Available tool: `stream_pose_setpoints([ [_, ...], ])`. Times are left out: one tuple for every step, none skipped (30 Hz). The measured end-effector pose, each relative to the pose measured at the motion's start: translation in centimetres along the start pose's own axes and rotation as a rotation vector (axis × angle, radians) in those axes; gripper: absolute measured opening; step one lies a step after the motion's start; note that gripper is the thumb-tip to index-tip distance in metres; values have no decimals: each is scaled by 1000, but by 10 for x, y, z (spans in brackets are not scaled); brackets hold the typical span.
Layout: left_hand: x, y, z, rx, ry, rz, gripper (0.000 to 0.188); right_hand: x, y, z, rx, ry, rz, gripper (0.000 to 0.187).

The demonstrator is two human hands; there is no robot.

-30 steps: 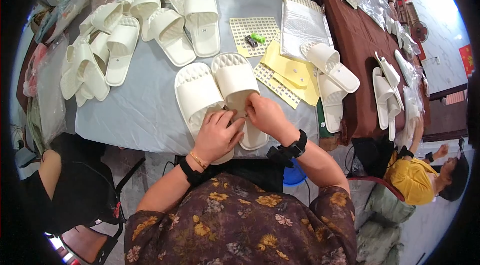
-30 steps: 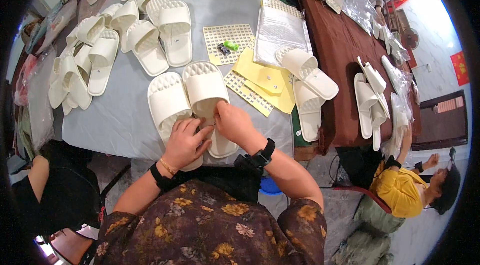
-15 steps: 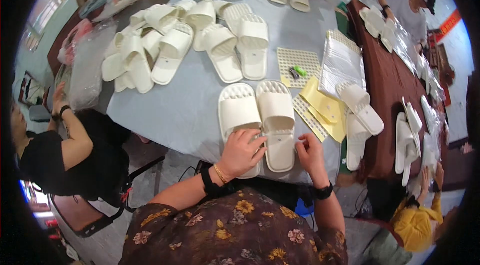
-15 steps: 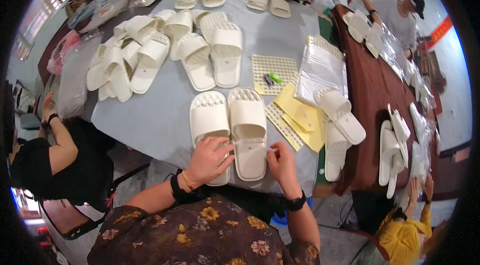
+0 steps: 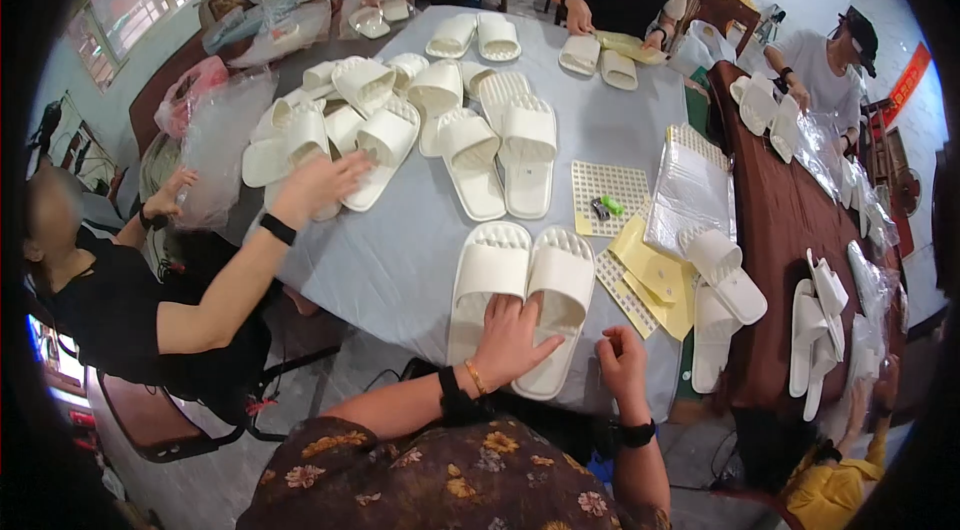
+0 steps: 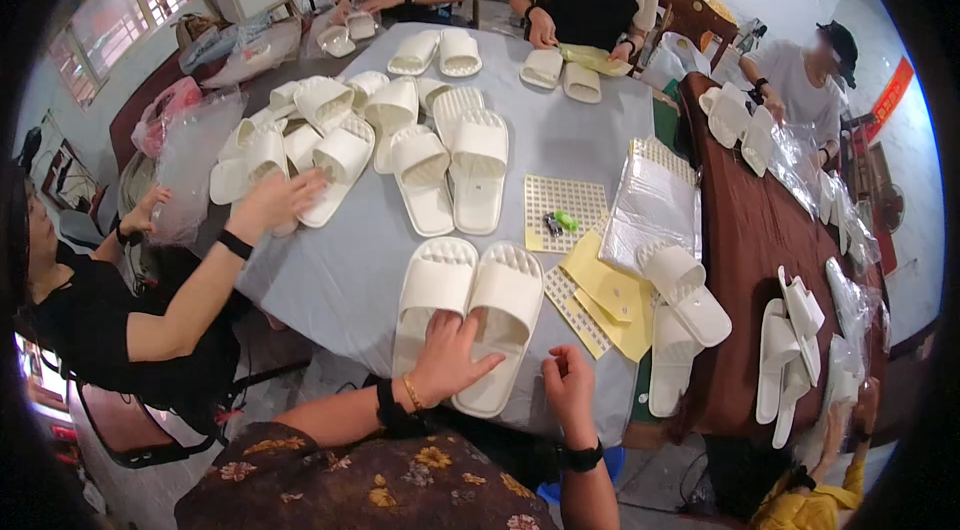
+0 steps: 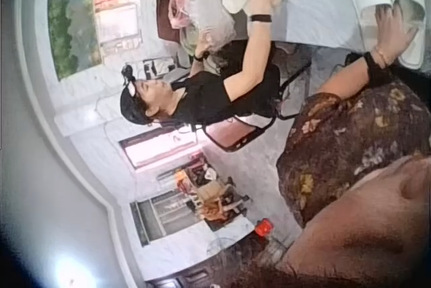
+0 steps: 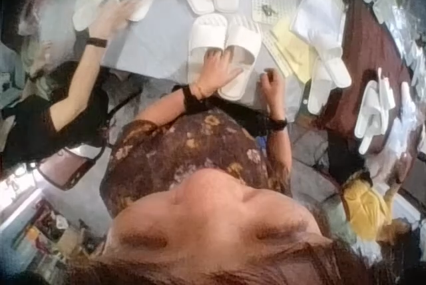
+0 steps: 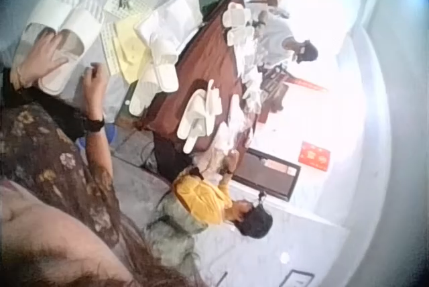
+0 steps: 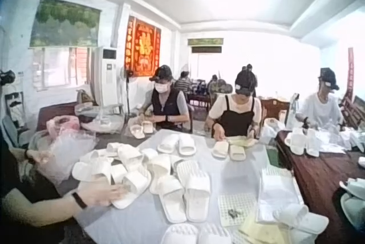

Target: Inspect white sandals for defects, sort them on a table, and pack them into plastic bags as part of a manufacturing quality control process.

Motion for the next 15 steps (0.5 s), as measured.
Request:
stream_pose_setpoints([
  [-3, 2, 2, -29, 0, 0, 74, 0, 0, 0, 10, -12, 3, 11],
  [-8, 2, 6, -56, 1, 7, 73, 0, 3, -1, 19, -11, 12, 11],
  [-12, 5, 12, -107, -29, -4, 69, 0, 7, -2, 31, -4, 8, 12],
  [-17, 7, 17, -97, -35, -6, 69, 0, 8, -4, 42, 4, 4, 12],
  [-18, 6, 23, -124, -53, -4, 68, 0, 6, -4, 46, 1, 9, 12],
  [-19, 6, 29, -151, -69, -2, 68, 0, 3, -4, 35, -2, 9, 12],
  [-20, 6, 35, -154, -72, -3, 67, 1, 1, -5, 25, -4, 7, 12],
  [-21, 5, 40, -152, -70, -2, 67, 0, 3, -5, 27, -3, 5, 12],
  [-20, 5, 45, -145, -94, -24, 66, -1, 7, -4, 20, -2, 1, 13],
  [-19, 5, 49, -141, -115, -48, 65, -2, 10, -2, 12, -4, -6, 14],
  [-14, 6, 52, -151, -103, -61, 65, -4, 8, 0, 9, -21, -16, 14],
  [-8, 6, 56, -127, -133, -91, 62, -5, 3, 3, 2, -32, -9, 15],
  [0, 6, 59, -111, -155, -135, 59, -7, -4, 8, -4, -58, -9, 16],
  [7, 10, 62, -120, -144, -121, 56, -4, -16, 6, -21, -70, 33, 17],
  [12, 15, 65, -134, -125, -115, 53, -2, -22, 4, -42, -91, 66, 18],
])
Point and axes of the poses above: each hand's wrist, its own x-axis towards the middle knuckle, its own z-axis out of the back of the hand, y = z × x, the point moved 2 cm from there along x, towards the middle knuckle, and after that the axes turned 8 degrees about x, right-handed, at the moved point
